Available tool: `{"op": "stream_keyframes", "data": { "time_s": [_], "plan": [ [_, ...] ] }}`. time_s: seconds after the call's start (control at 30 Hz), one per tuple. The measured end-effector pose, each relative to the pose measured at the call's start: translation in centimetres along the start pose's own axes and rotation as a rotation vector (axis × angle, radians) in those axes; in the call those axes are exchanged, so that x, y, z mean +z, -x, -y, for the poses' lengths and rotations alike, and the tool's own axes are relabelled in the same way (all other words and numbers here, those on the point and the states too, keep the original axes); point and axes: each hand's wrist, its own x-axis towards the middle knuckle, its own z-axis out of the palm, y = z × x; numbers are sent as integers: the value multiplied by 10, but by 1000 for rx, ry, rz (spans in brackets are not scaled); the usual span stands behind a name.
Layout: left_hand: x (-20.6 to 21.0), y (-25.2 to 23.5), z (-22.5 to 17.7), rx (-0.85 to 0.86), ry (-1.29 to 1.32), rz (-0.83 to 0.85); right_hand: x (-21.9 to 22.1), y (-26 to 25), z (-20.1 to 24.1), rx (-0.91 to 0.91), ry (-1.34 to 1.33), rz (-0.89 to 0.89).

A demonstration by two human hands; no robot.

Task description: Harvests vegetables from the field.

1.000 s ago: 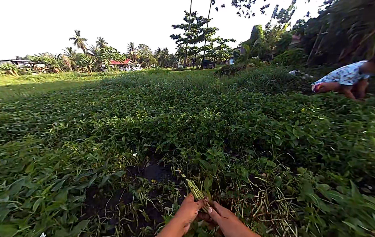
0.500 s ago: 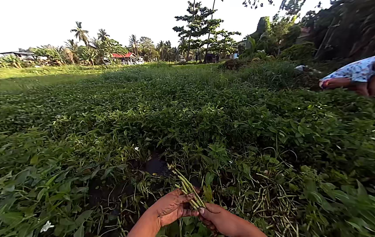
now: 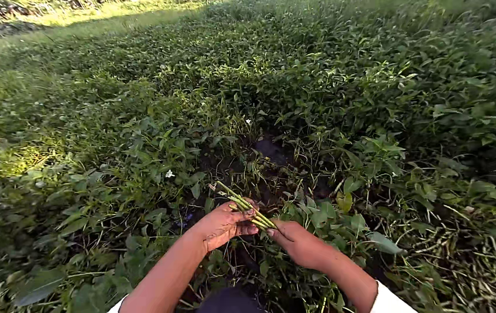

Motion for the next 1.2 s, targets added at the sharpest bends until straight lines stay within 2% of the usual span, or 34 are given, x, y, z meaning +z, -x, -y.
{"op": "stream_keyframes", "data": {
  "time_s": [0.07, 0.13, 0.27, 0.43, 0.5, 0.57, 0.67, 0.73, 0.8, 0.9, 1.03, 1.2],
  "plan": [
    [-29, 10, 20, 35, 114, -160, 31, -31, -4, -23, -39, 7],
    [-55, 15, 49, 67, 90, -242, 66, -54, -12, 9, -70, 38],
    [-94, 14, 103, 59, -22, -239, 120, -74, -28, 81, -71, 189],
    [-112, 30, 151, 44, 134, -200, 141, -78, -41, 75, -42, 442],
    [-115, 32, 170, 59, 213, -252, 149, -77, -49, 70, -28, 392],
    [-115, 28, 180, 54, 266, -413, 158, -75, -59, 117, -20, 178],
    [-125, 12, 193, 89, 138, -696, 181, -84, -82, 360, 147, -169],
    [-131, 1, 198, 91, 16, -750, 202, -95, -98, 548, 271, -121],
    [-129, -10, 201, 82, -100, -722, 217, -106, -116, 622, 357, -59],
    [-123, -30, 207, 81, -278, -628, 213, -118, -131, 652, 381, -12],
    [-116, -62, 220, 59, -463, -497, 174, -134, -145, 613, 223, 62],
    [-115, -104, 250, 80, -708, -494, 136, -165, -148, 646, 258, 212]
  ]
}}
